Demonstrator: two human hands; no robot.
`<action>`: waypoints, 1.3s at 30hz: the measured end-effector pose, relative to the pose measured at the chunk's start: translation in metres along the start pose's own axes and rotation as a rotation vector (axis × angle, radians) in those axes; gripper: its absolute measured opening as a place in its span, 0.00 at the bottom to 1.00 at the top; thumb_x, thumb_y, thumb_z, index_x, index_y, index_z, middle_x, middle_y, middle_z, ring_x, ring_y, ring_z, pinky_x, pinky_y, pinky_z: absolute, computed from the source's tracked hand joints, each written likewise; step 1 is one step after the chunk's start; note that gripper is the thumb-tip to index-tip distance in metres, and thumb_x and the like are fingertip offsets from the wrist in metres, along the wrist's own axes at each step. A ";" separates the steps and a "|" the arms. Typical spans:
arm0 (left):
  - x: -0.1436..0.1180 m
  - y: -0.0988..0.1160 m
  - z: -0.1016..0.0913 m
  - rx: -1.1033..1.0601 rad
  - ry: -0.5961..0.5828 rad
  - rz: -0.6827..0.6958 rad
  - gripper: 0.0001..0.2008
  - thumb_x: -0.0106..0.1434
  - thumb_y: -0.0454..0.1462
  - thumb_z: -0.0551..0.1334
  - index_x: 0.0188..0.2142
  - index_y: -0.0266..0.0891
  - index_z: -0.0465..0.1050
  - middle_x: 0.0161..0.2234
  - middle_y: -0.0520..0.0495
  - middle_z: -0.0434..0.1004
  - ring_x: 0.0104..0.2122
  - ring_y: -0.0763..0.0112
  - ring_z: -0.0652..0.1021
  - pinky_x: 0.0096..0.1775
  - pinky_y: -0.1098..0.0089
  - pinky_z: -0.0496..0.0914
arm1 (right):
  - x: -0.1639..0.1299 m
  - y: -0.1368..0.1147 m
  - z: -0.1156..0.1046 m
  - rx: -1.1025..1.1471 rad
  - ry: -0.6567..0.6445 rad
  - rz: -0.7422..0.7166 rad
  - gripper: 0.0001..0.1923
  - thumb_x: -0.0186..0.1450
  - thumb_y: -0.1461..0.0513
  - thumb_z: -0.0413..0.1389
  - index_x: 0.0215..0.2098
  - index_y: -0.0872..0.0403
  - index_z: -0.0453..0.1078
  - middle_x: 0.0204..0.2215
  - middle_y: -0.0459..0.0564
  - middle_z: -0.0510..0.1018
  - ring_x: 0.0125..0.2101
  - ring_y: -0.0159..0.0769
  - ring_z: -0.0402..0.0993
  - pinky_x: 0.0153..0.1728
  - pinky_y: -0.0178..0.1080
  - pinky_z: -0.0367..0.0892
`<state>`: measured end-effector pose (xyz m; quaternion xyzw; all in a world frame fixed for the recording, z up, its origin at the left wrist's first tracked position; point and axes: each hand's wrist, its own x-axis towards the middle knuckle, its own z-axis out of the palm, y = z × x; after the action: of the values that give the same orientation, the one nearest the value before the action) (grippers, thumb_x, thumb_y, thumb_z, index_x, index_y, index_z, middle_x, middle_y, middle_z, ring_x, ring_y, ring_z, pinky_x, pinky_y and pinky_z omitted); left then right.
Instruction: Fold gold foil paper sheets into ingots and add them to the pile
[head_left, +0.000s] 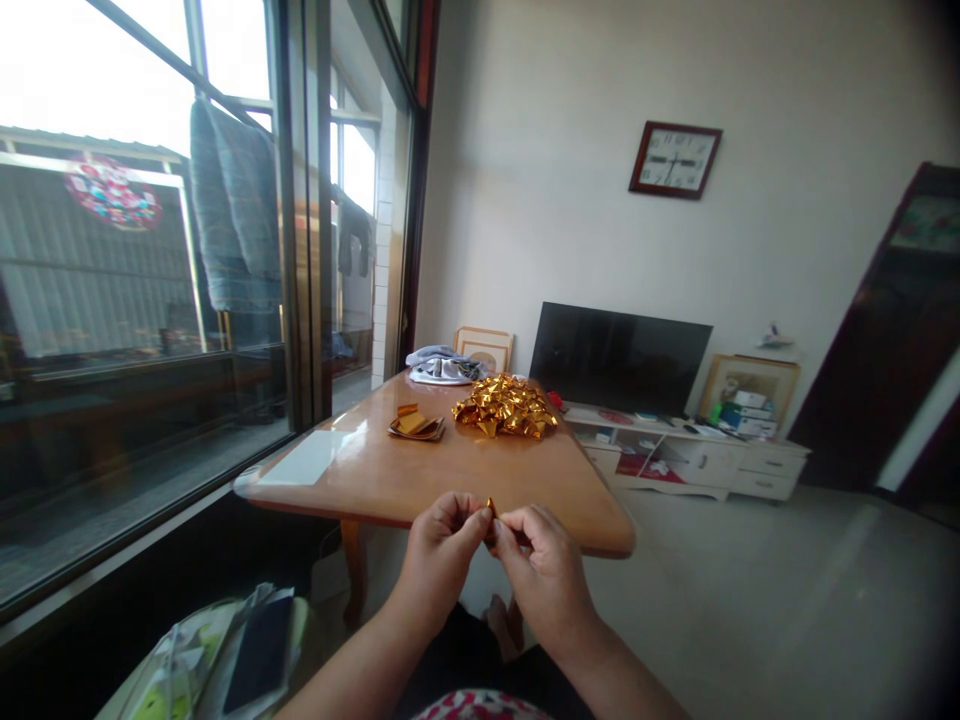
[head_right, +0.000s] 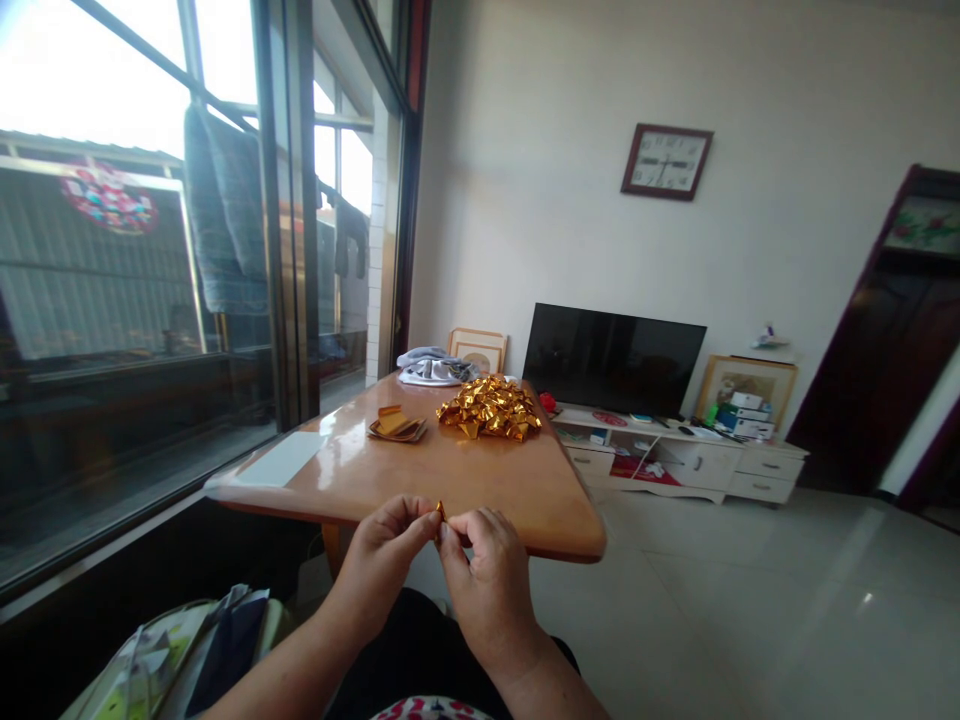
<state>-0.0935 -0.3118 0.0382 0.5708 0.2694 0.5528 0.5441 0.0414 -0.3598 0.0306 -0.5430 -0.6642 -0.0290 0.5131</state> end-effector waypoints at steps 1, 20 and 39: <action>0.000 0.000 0.000 -0.026 -0.013 -0.015 0.10 0.59 0.39 0.67 0.28 0.35 0.72 0.26 0.50 0.74 0.28 0.73 0.72 0.32 0.74 0.66 | 0.000 0.000 0.000 0.005 -0.003 0.002 0.11 0.70 0.58 0.54 0.30 0.51 0.70 0.28 0.49 0.76 0.32 0.38 0.70 0.34 0.37 0.63; 0.002 -0.006 -0.006 -0.226 -0.094 -0.162 0.10 0.59 0.39 0.66 0.27 0.36 0.70 0.23 0.54 0.64 0.25 0.75 0.64 0.31 0.73 0.60 | -0.002 -0.002 -0.002 0.106 -0.072 0.048 0.10 0.68 0.59 0.54 0.30 0.51 0.72 0.28 0.48 0.77 0.33 0.37 0.72 0.36 0.37 0.66; -0.001 -0.007 -0.008 -0.204 -0.182 -0.162 0.12 0.57 0.42 0.70 0.33 0.36 0.74 0.29 0.50 0.74 0.30 0.72 0.72 0.35 0.72 0.65 | -0.005 0.007 0.001 0.637 -0.196 0.442 0.21 0.63 0.46 0.60 0.31 0.56 0.72 0.24 0.45 0.72 0.25 0.30 0.67 0.26 0.33 0.65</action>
<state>-0.0989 -0.3080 0.0298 0.5367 0.2063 0.4777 0.6642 0.0457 -0.3598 0.0225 -0.4867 -0.5529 0.3412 0.5839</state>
